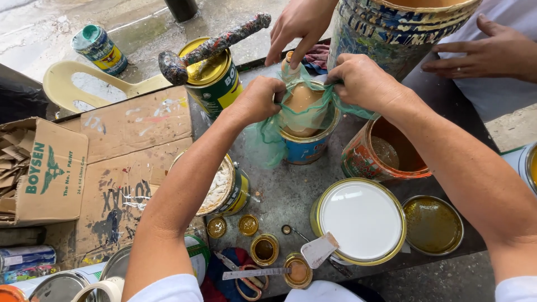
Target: Straining paint through a mesh filter while pouring it from a large bucket into a smaller can.
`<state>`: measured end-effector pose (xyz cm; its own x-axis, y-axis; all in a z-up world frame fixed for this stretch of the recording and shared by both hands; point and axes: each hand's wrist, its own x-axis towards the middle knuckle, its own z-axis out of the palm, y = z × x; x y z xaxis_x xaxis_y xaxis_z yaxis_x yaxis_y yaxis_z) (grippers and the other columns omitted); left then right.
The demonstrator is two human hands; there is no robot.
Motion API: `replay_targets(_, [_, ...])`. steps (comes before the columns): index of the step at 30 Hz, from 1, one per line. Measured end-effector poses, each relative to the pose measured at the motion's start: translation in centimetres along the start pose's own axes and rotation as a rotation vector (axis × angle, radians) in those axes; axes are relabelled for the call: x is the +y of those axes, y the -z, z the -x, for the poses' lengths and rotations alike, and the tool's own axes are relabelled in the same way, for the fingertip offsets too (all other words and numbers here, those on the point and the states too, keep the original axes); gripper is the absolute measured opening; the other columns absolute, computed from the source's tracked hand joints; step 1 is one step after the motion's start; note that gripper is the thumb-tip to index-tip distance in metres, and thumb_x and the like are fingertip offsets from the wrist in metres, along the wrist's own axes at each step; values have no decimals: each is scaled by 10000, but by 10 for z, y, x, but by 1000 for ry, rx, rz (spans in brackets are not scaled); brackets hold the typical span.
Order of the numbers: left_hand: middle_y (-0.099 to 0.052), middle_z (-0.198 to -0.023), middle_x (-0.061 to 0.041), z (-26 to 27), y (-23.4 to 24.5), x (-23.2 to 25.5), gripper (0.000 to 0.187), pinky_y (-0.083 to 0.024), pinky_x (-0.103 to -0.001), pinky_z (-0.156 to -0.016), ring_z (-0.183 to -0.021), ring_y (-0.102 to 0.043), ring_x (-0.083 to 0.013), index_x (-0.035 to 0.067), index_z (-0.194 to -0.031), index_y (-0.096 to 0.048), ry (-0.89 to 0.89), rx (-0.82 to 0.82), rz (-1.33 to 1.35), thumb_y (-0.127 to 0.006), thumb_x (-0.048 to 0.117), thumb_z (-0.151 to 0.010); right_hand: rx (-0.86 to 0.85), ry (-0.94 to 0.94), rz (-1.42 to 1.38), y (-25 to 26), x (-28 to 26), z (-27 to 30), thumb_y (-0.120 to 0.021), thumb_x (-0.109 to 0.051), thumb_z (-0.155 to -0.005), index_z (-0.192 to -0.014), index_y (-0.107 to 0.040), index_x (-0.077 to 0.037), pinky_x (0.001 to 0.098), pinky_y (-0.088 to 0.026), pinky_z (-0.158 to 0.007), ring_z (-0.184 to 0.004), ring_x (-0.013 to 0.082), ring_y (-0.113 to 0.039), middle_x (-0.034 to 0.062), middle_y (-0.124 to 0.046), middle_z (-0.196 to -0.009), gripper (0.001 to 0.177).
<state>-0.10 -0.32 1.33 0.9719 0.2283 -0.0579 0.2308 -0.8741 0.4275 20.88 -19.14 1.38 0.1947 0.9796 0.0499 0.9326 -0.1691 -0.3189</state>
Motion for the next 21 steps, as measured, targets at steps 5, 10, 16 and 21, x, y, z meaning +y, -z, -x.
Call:
replay_targets(5, [-573,-692,-52,-1,-9,-11,183,-376,-402,-576,-655,-476,-237,119,-700,-549,-28,48,30,-662,-17,-651,22,19,-5,5,-3,-2,-663,-52,-871,-1128,-817,-117,477,-533,-830,-942,357,-598,115,-586,-1034,306])
replay_targets(10, [-545,-673,-33,1,-9,-13,192,-373,-386,-583,-656,-439,-217,124,-683,-531,-13,57,32,-678,2,-659,30,32,-14,12,-7,-2,-660,-48,-869,-1135,-815,-106,469,-524,-809,-931,347,-594,114,-579,-1010,314])
replay_targets(16, [-520,-677,-28,3,-7,-8,205,-361,-378,-585,-665,-414,-208,135,-684,-508,35,48,59,-672,15,-660,34,26,-35,20,-16,-1,-642,-45,-865,-1112,-821,-113,466,-522,-824,-932,348,-605,107,-580,-1023,313])
replay_targets(21, [-531,-701,-19,1,-6,-6,217,-365,-375,-585,-673,-416,-193,134,-690,-513,41,44,96,-682,-2,-685,64,52,-27,21,-17,-4,-648,-47,-851,-1089,-834,-136,455,-524,-842,-949,338,-621,102,-613,-1028,315])
